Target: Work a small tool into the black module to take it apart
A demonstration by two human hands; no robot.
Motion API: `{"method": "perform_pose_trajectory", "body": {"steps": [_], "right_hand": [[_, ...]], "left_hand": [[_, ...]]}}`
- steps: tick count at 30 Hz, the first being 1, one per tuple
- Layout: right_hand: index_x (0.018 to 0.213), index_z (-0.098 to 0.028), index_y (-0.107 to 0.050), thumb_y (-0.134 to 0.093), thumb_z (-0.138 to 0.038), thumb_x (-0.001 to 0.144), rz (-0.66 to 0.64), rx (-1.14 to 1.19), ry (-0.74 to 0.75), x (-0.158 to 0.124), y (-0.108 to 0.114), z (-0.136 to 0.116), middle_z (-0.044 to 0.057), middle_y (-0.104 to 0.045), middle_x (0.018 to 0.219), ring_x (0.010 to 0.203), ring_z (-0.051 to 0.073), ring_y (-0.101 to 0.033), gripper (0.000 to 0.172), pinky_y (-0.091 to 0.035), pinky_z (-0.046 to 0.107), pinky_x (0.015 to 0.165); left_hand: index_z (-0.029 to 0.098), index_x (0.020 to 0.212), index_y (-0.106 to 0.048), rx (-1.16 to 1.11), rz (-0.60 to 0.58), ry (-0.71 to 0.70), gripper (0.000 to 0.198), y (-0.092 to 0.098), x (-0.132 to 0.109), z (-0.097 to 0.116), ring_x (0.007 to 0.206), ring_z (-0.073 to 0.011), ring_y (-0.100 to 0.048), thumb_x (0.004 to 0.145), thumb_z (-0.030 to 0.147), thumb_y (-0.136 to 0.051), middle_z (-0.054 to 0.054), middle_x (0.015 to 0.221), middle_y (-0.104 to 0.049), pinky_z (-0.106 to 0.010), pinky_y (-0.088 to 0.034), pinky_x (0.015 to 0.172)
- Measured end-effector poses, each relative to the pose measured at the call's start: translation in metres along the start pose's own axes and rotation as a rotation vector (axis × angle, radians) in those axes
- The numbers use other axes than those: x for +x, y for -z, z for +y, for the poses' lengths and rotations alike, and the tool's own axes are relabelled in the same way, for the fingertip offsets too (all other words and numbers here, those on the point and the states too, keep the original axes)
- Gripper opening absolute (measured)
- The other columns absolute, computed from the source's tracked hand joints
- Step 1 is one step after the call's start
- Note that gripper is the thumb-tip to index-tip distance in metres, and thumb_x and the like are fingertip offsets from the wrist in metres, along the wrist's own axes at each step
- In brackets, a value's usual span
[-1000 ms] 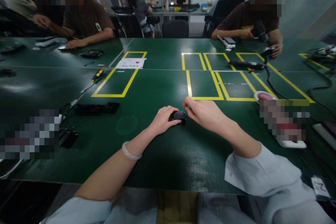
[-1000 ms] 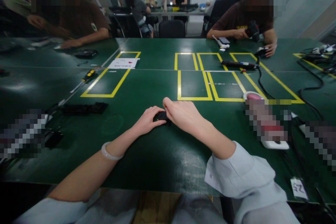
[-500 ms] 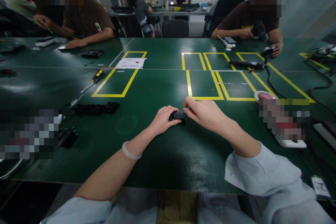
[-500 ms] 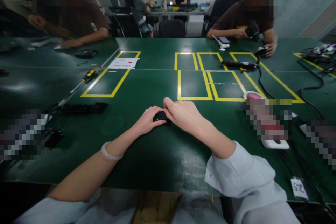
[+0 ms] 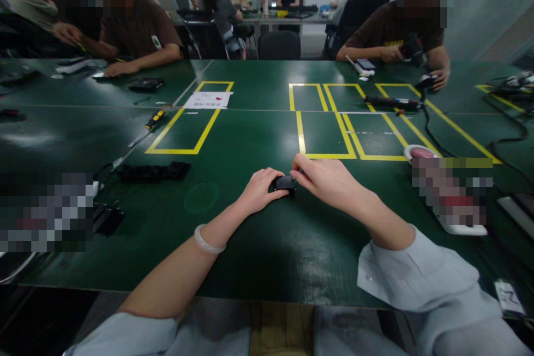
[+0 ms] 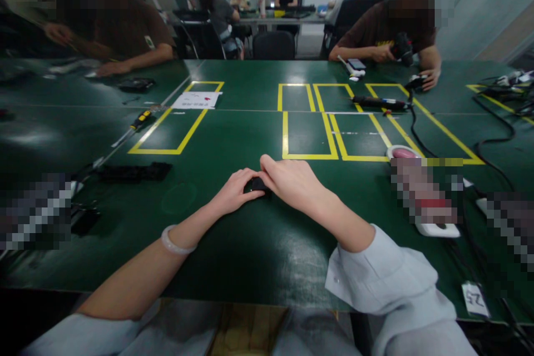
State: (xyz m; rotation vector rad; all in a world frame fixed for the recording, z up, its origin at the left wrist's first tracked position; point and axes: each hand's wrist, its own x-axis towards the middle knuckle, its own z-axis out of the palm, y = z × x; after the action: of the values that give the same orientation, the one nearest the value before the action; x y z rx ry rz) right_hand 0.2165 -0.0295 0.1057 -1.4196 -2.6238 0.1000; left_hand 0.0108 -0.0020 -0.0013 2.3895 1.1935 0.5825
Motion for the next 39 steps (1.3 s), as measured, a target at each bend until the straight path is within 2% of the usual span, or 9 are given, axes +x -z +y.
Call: {"method": "perform_pose_trajectory", "body": {"steps": [10,17,26,33,39], "right_hand": [[0.107,-0.019,-0.048,-0.037,-0.027,0.094,0.002,0.029,0.009,-0.0012,-0.0002,-0.0002,0.003,-0.068,0.082,0.064,0.015,-0.059,0.019,-0.024,0.025,0.053],[0.102,-0.02,-0.05,-0.034,-0.037,0.098,-0.011,0.002,-0.006,-0.0007,0.0012,-0.0007,0.003,-0.067,0.076,0.063,0.016,-0.06,0.024,-0.022,0.025,0.052],[0.105,-0.019,-0.049,-0.037,-0.027,0.095,0.009,0.018,0.016,-0.001,-0.0011,0.0001,0.002,-0.067,0.078,0.062,0.015,-0.059,0.018,-0.022,0.025,0.051],[0.1,-0.02,-0.05,-0.035,-0.037,0.097,0.008,0.008,0.009,0.0002,-0.0022,0.0005,0.002,-0.067,0.074,0.062,0.016,-0.059,0.024,-0.021,0.025,0.051],[0.103,-0.019,-0.051,-0.035,-0.03,0.096,0.006,0.001,0.011,-0.0005,-0.0016,0.0001,0.002,-0.066,0.075,0.059,0.014,-0.057,0.02,-0.021,0.025,0.051]], "left_hand": [[0.022,0.11,-0.057,0.009,0.009,-0.014,0.037,0.0002,-0.0006,0.0003,0.098,-0.0235,-0.054,0.086,0.05,-0.059,-0.005,0.105,-0.06,-0.037,-0.041,0.086],[0.023,0.111,-0.056,-0.001,-0.003,-0.001,0.038,0.0001,-0.0003,0.0,0.099,-0.0242,-0.054,0.086,0.05,-0.059,-0.005,0.106,-0.06,-0.038,-0.041,0.087],[0.022,0.11,-0.056,0.005,0.0,-0.006,0.037,0.001,-0.0003,0.0006,0.098,-0.024,-0.054,0.086,0.05,-0.059,-0.005,0.105,-0.06,-0.037,-0.041,0.086],[0.022,0.111,-0.056,0.009,-0.006,-0.008,0.038,-0.0002,-0.0001,-0.0002,0.097,-0.0238,-0.054,0.086,0.05,-0.059,-0.005,0.105,-0.06,-0.037,-0.041,0.086],[0.022,0.111,-0.056,0.009,-0.001,-0.005,0.038,0.0011,-0.0003,0.0008,0.097,-0.0238,-0.054,0.086,0.05,-0.059,-0.005,0.104,-0.06,-0.037,-0.041,0.085]]}}
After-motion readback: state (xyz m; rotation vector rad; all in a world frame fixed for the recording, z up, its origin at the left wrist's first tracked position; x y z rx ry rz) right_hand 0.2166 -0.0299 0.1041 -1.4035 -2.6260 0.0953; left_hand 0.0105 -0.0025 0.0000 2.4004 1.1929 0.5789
